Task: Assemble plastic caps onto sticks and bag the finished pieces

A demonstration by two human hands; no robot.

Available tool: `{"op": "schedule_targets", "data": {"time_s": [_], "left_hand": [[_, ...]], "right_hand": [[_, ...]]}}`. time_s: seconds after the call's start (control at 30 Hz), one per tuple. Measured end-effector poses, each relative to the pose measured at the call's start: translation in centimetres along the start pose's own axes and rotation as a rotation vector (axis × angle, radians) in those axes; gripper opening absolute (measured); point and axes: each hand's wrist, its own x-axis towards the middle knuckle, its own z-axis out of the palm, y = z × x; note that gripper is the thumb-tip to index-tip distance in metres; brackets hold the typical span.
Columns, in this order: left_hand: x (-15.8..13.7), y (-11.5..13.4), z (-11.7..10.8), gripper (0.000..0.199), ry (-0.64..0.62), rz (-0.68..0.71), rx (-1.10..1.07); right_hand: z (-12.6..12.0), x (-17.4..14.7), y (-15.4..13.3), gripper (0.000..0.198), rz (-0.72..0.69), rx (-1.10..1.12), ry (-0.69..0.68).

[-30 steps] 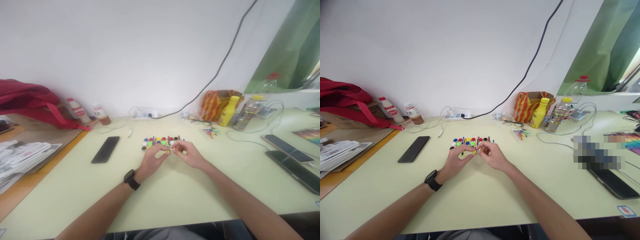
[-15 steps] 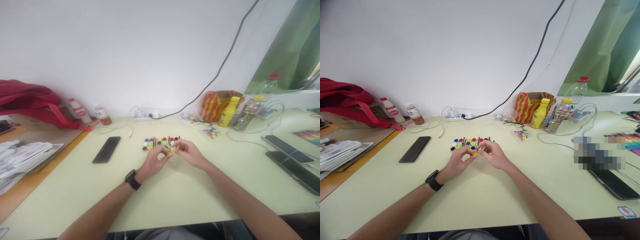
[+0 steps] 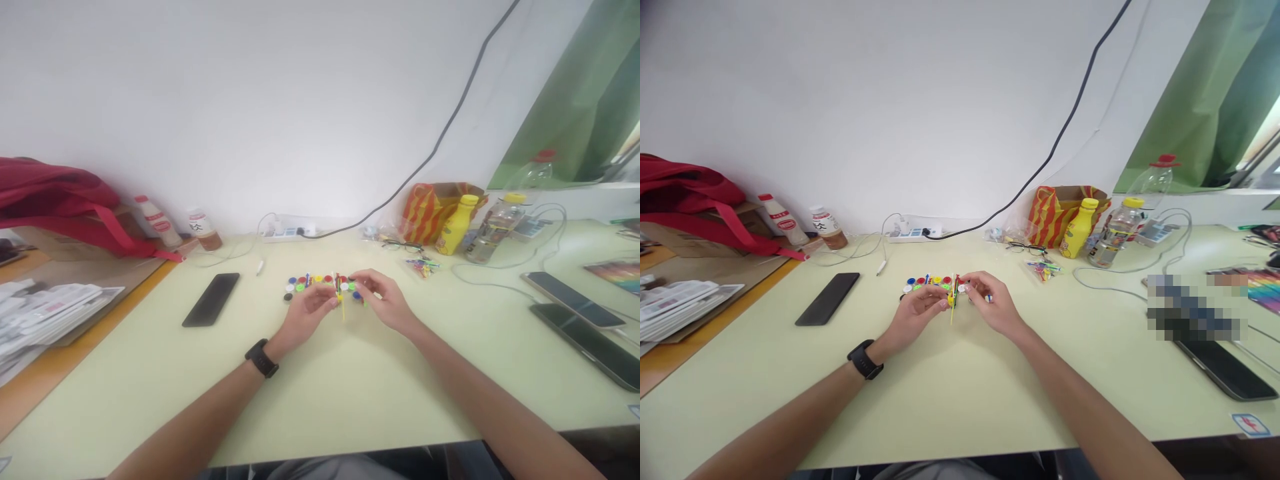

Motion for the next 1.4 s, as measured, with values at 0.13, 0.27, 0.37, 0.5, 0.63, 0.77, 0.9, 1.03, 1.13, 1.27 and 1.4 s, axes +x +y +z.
{"op": "schedule_targets", "data": {"time_s": [0.13, 0.27, 0.37, 0.5, 0.63, 0.77, 0.9, 1.03, 1.13, 1.27, 1.4], "left_hand": [[0.0, 0.2, -0.2, 0.026, -0.006, -0.007, -0.038], [-0.1, 0.5, -0.3, 0.026, -0.002, -0.025, -0.042], [-0.1, 0.8, -0.3, 0.026, 0.009, -0.028, -0.042], [-0.1, 1.0, -0.2, 0.026, 0.015, -0.018, -0.047], [-0.1, 0.8, 0.0, 0.023, 0.005, -0.022, -0.047], [-0.2, 0.5, 0.1, 0.022, -0.034, -0.024, -0.034], [-0.3, 0.3, 0.2, 0.026, -0.076, -0.029, -0.024], [-0.2, 0.2, 0.2, 0.024, -0.037, -0.02, -0.016], [-0.2, 0.2, 0.2, 0.024, -0.022, -0.018, -0.022], [-0.2, 0.2, 0.0, 0.024, -0.007, -0.029, -0.027], [-0.2, 0.3, -0.1, 0.025, 0.012, -0.041, -0.03]], "right_hand": [[0.3, -0.5, -0.5, 0.048, -0.022, 0.022, -0.015], [0.5, -0.5, -0.3, 0.048, 0.068, 0.022, -0.109], [0.3, -0.3, -0.1, 0.067, 0.141, 0.076, -0.193], [0.4, -0.2, -0.4, 0.045, 0.132, 0.198, -0.155], [1.1, -0.4, -0.5, 0.035, 0.154, 0.283, -0.153], [1.6, -0.5, 0.0, 0.037, 0.18, 0.317, -0.163], [1.7, -0.4, 0.3, 0.034, 0.186, 0.327, -0.154], [1.3, -0.3, -0.1, 0.031, 0.153, 0.292, -0.143], [0.9, -0.3, -0.5, 0.037, 0.124, 0.266, -0.088], [1.0, -0.5, -0.4, 0.054, 0.113, 0.26, -0.046], [1.6, -0.8, 0.2, 0.065, 0.11, 0.261, -0.023]]}}
